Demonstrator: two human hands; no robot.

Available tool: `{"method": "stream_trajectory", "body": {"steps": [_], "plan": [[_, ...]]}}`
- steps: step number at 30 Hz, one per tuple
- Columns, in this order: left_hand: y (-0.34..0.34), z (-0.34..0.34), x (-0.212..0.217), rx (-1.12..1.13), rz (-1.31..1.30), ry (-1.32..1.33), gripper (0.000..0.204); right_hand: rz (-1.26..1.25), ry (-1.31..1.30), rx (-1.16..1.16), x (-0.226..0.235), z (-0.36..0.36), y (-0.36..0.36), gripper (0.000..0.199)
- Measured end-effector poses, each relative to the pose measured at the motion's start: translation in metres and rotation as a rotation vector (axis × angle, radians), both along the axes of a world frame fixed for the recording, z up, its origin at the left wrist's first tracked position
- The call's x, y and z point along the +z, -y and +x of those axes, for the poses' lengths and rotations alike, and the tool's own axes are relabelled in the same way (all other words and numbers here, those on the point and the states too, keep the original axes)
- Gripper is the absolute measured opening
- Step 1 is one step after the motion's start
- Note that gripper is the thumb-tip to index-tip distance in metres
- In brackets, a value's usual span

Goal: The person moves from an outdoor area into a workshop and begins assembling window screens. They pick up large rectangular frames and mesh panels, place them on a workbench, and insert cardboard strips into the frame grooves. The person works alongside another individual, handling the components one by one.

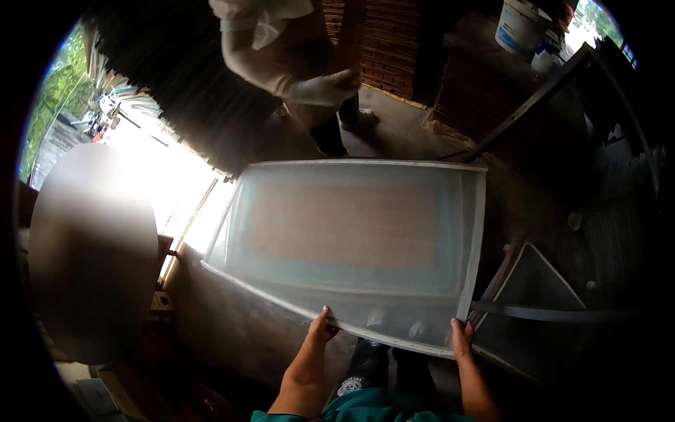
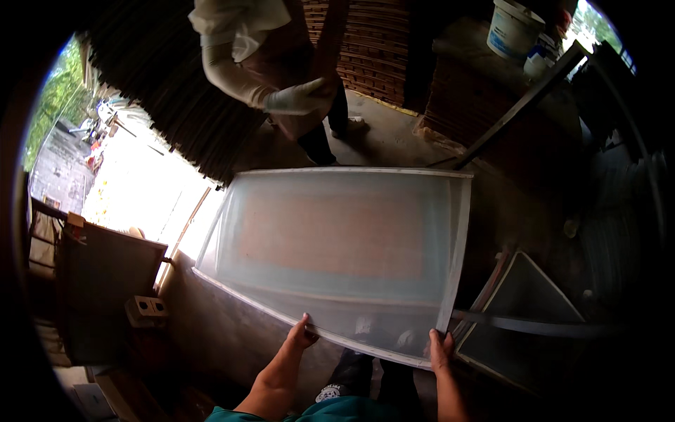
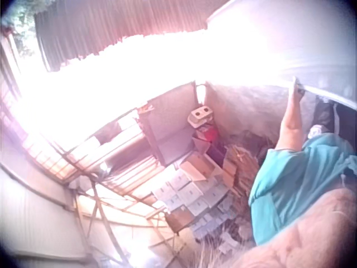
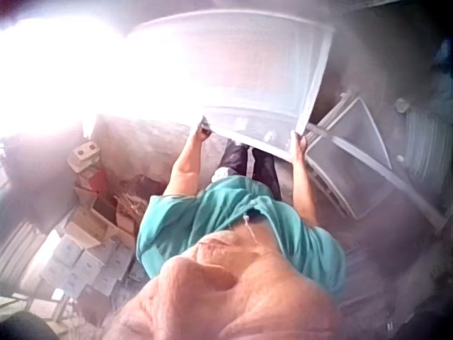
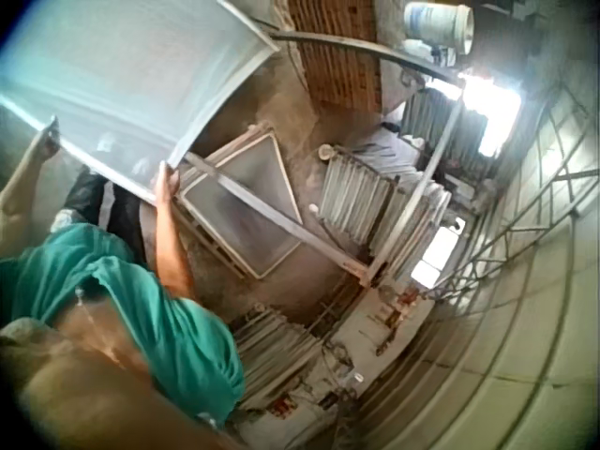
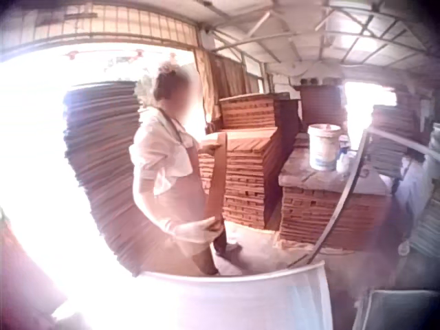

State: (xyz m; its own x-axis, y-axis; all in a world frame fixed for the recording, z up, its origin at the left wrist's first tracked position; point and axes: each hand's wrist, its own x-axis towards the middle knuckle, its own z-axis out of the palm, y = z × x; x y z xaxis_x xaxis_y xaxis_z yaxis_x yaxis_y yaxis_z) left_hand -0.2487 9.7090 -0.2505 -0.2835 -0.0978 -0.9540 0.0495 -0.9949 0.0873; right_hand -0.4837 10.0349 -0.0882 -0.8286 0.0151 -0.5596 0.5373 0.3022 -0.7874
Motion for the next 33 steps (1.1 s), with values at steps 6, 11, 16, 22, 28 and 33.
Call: {"method": "stream_trajectory", "body": {"steps": [6, 11, 16, 22, 28, 33], "plan": [[-0.06, 0.019, 0.053, 0.114, -0.124, -0.092, 0.033, -0.063, -0.15, 0.072, 0.079, 0.012, -0.036, 0.026], [-0.129, 0.039, 0.095, 0.321, 0.003, -0.274, 0.05, -0.009, -0.305, 0.166, 0.115, 0.038, -0.093, 0.023], [-0.18, 0.05, 0.092, 0.48, -0.017, -0.265, 0.062, -0.091, -0.455, 0.437, 0.203, 0.076, -0.089, 0.022], [-0.204, 0.066, 0.108, 0.318, 0.147, -0.309, 0.054, 0.192, -0.893, 0.751, 0.286, 0.136, -0.074, 0.025], [-0.188, 0.083, 0.111, 0.369, 0.092, -0.426, 0.036, 0.111, -1.178, 1.022, 0.302, 0.17, -0.041, 0.03], [-0.19, 0.082, 0.145, 0.399, 0.022, -0.445, 0.033, 0.132, -1.395, 0.958, 0.335, 0.187, -0.051, 0.029]]}}
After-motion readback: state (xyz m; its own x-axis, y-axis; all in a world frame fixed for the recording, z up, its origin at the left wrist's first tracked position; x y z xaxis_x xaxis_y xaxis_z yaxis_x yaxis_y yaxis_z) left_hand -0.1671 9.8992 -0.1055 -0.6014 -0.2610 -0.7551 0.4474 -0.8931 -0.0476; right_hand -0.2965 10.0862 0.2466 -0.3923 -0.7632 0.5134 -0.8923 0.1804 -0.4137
